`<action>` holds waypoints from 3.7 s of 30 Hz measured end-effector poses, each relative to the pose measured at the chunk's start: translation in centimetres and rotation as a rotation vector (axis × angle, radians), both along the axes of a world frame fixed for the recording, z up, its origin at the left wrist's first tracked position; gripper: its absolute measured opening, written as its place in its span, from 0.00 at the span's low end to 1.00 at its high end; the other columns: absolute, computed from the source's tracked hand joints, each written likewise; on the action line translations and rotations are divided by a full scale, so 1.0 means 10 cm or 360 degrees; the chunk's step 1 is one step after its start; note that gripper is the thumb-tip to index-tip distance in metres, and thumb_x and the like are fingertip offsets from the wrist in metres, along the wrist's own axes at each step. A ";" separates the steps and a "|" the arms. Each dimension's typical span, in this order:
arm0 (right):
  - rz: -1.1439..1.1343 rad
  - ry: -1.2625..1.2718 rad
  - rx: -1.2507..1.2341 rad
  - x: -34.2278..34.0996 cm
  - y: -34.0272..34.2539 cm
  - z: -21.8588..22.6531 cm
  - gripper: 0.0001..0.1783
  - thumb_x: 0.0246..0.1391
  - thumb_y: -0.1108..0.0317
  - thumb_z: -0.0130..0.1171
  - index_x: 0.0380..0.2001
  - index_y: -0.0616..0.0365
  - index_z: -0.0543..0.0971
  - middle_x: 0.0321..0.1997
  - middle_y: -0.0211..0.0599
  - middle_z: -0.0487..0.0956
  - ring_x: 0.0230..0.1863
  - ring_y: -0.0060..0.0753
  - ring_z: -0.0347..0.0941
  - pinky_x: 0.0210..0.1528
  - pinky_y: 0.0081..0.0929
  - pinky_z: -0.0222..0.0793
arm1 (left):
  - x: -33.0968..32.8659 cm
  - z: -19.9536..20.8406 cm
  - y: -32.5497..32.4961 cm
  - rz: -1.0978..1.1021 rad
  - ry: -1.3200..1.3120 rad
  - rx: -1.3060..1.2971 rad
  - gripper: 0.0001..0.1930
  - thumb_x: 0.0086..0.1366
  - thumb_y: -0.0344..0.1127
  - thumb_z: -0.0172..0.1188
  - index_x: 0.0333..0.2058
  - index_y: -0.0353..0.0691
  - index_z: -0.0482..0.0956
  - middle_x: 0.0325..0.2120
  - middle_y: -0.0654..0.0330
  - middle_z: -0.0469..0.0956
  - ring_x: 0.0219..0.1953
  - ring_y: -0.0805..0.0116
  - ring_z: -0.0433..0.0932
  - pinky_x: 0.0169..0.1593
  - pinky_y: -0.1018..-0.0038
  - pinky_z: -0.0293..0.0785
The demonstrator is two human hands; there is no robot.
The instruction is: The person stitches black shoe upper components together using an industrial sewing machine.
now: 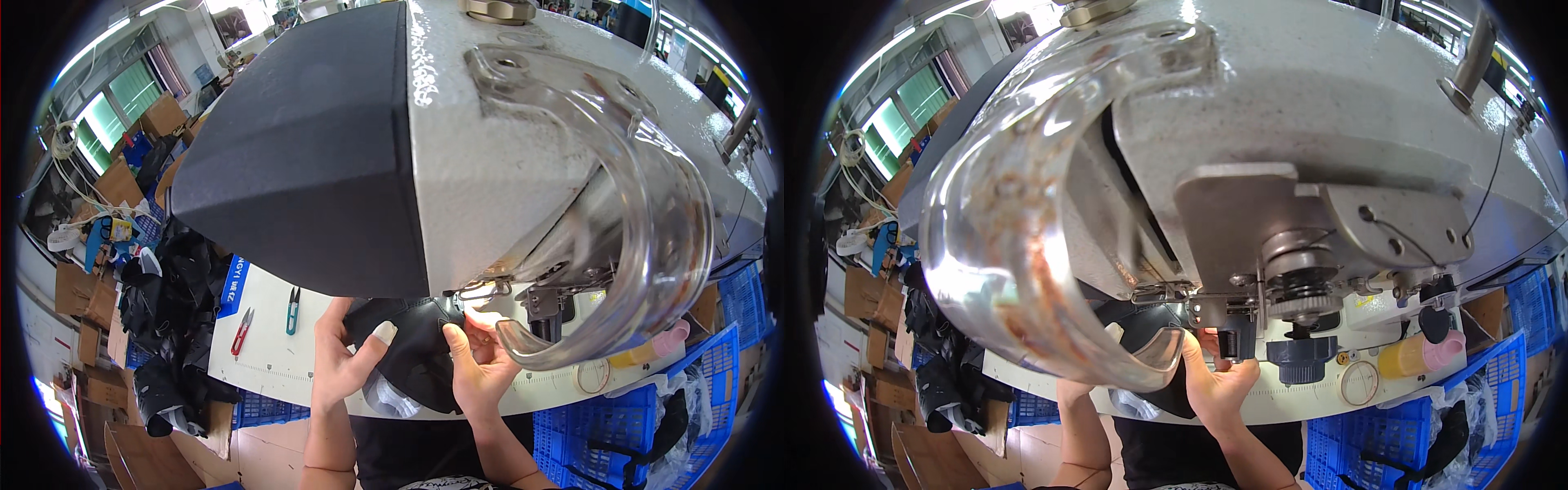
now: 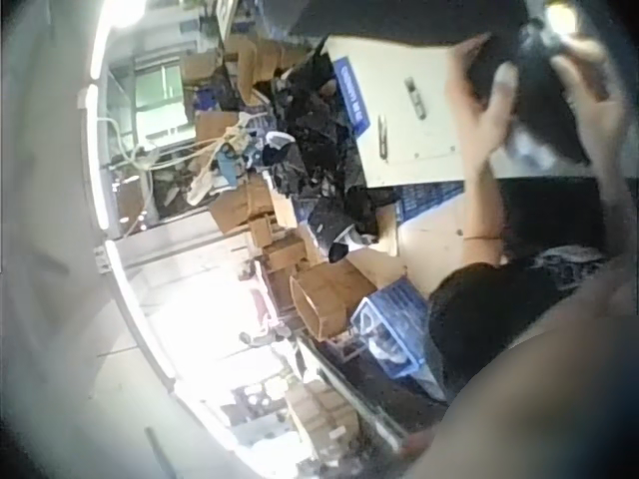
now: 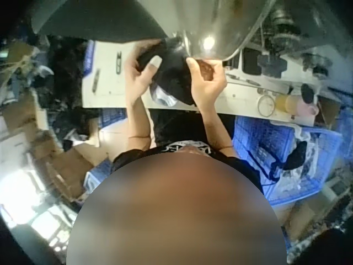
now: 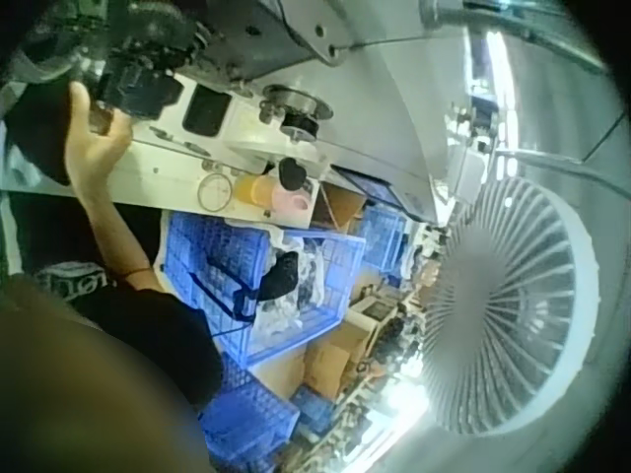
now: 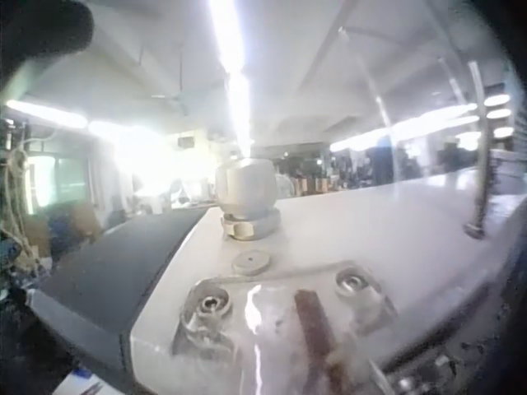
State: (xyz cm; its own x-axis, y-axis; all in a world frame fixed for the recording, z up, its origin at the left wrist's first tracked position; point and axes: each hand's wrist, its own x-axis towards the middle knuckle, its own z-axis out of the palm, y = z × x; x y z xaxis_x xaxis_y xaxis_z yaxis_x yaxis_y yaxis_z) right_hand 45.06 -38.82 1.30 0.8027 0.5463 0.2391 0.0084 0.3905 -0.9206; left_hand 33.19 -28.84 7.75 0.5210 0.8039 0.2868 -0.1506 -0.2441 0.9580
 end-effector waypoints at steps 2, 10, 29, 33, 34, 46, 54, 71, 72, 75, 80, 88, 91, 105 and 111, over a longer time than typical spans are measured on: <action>0.0017 -0.0029 0.0019 0.01 0.00 0.03 0.14 0.50 0.83 0.62 0.41 0.66 0.75 0.40 0.39 0.78 0.40 0.24 0.77 0.46 0.20 0.72 | 0.00 0.01 0.02 -0.0003 -0.0016 0.0009 0.21 0.52 0.24 0.57 0.48 0.26 0.70 0.35 0.58 0.78 0.33 0.78 0.76 0.35 0.84 0.72; 0.0055 -0.0124 0.0016 0.03 0.02 -0.01 0.14 0.50 0.82 0.62 0.41 0.64 0.74 0.39 0.38 0.78 0.40 0.23 0.76 0.46 0.21 0.72 | -0.02 0.03 0.02 0.0005 0.0004 0.0153 0.19 0.55 0.24 0.58 0.47 0.26 0.71 0.35 0.57 0.78 0.33 0.77 0.77 0.34 0.84 0.73; 0.0070 -0.0419 -0.0154 0.12 0.02 -0.04 0.17 0.49 0.81 0.64 0.42 0.62 0.72 0.42 0.36 0.76 0.42 0.23 0.76 0.46 0.20 0.73 | -0.08 -0.03 0.08 -0.0122 0.0188 -0.0044 0.13 0.56 0.24 0.59 0.41 0.30 0.74 0.27 0.63 0.78 0.20 0.84 0.72 0.20 0.87 0.67; 0.0068 -0.0664 -0.0457 0.43 -0.17 0.23 0.04 0.46 0.75 0.65 0.26 0.61 0.80 0.28 0.34 0.81 0.29 0.29 0.78 0.34 0.27 0.73 | 0.16 -0.23 -0.64 0.0404 0.0033 0.0083 0.13 0.56 0.22 0.58 0.41 0.30 0.74 0.36 0.58 0.75 0.28 0.80 0.74 0.29 0.85 0.70; 0.0030 -0.0619 -0.0480 0.51 -0.15 0.17 0.02 0.44 0.76 0.63 0.23 0.60 0.80 0.27 0.35 0.81 0.27 0.32 0.77 0.32 0.29 0.72 | 0.21 -0.37 -0.78 0.0551 0.0027 0.0485 0.13 0.57 0.23 0.60 0.41 0.29 0.74 0.35 0.57 0.75 0.27 0.80 0.73 0.28 0.85 0.69; -0.0100 -0.0684 -0.0626 0.73 -0.13 -0.12 0.04 0.41 0.75 0.62 0.17 0.60 0.77 0.19 0.33 0.77 0.23 0.32 0.75 0.28 0.29 0.66 | 0.36 -0.42 -0.78 0.0580 -0.0051 0.0498 0.11 0.55 0.20 0.60 0.38 0.30 0.74 0.25 0.64 0.76 0.20 0.87 0.69 0.22 0.89 0.62; 0.0297 -0.0738 -0.0714 0.60 -0.27 -0.10 0.12 0.59 0.66 0.56 0.45 0.47 0.81 0.44 0.31 0.78 0.47 0.30 0.73 0.56 0.29 0.65 | 0.25 -0.33 -0.60 0.0470 -0.0005 0.0515 0.10 0.56 0.20 0.60 0.38 0.31 0.74 0.25 0.65 0.76 0.21 0.87 0.69 0.22 0.89 0.61; -0.0011 -0.0594 -0.0440 0.32 -0.03 0.00 0.11 0.55 0.76 0.61 0.40 0.62 0.73 0.37 0.33 0.77 0.36 0.22 0.73 0.42 0.20 0.69 | 0.09 -0.15 -0.05 0.0055 -0.0031 0.0098 0.07 0.55 0.20 0.58 0.34 0.31 0.77 0.22 0.68 0.75 0.20 0.89 0.66 0.22 0.90 0.59; 0.0022 -0.0510 -0.0388 0.30 -0.03 0.02 0.11 0.55 0.76 0.61 0.40 0.62 0.72 0.36 0.33 0.76 0.36 0.21 0.73 0.40 0.19 0.69 | 0.09 -0.13 -0.05 0.0072 -0.0002 0.0158 0.07 0.55 0.19 0.58 0.34 0.31 0.77 0.23 0.67 0.76 0.20 0.89 0.67 0.22 0.90 0.59; 0.0120 -0.0298 -0.0190 0.25 0.05 0.13 0.12 0.54 0.78 0.61 0.40 0.62 0.70 0.34 0.31 0.74 0.36 0.18 0.73 0.39 0.17 0.71 | 0.13 -0.03 0.04 -0.0044 -0.0122 0.0071 0.07 0.54 0.21 0.59 0.34 0.30 0.77 0.23 0.67 0.76 0.19 0.88 0.67 0.21 0.89 0.59; -0.0079 -0.0113 -0.0142 0.15 0.05 0.22 0.07 0.50 0.73 0.67 0.31 0.63 0.79 0.26 0.31 0.80 0.26 0.18 0.74 0.29 0.18 0.69 | 0.14 -0.10 -0.02 0.0274 0.0125 0.0242 0.23 0.57 0.31 0.59 0.50 0.28 0.66 0.22 0.67 0.73 0.14 0.85 0.60 0.17 0.84 0.54; 0.0235 -0.0349 -0.0268 0.26 -0.11 0.02 0.20 0.54 0.79 0.61 0.51 0.64 0.71 0.37 0.29 0.74 0.38 0.17 0.73 0.42 0.15 0.71 | 0.20 -0.09 -0.33 0.0229 0.0202 0.0143 0.28 0.60 0.21 0.54 0.57 0.31 0.53 0.47 0.51 0.64 0.47 0.68 0.67 0.51 0.74 0.65; 0.0266 -0.0249 -0.0265 0.25 -0.12 0.03 0.21 0.53 0.79 0.61 0.51 0.64 0.71 0.38 0.31 0.75 0.38 0.18 0.74 0.43 0.15 0.71 | 0.18 -0.09 -0.27 0.0249 0.0313 0.0299 0.26 0.61 0.22 0.54 0.55 0.31 0.55 0.47 0.52 0.65 0.45 0.69 0.68 0.50 0.74 0.67; 0.0128 0.0041 -0.0066 0.09 -0.01 -0.02 0.08 0.55 0.78 0.59 0.38 0.68 0.76 0.36 0.40 0.80 0.38 0.26 0.78 0.44 0.22 0.72 | 0.23 0.13 0.20 -0.0048 0.0121 0.0327 0.10 0.59 0.22 0.56 0.40 0.30 0.72 0.30 0.59 0.73 0.32 0.73 0.71 0.36 0.77 0.67; 0.0237 -0.0062 -0.0175 0.02 -0.01 -0.09 0.09 0.61 0.76 0.51 0.43 0.70 0.73 0.36 0.37 0.76 0.37 0.24 0.74 0.42 0.22 0.73 | 0.10 0.02 0.58 -0.0374 0.0376 0.0620 0.03 0.58 0.20 0.56 0.31 0.32 0.77 0.26 0.61 0.75 0.29 0.72 0.72 0.33 0.75 0.69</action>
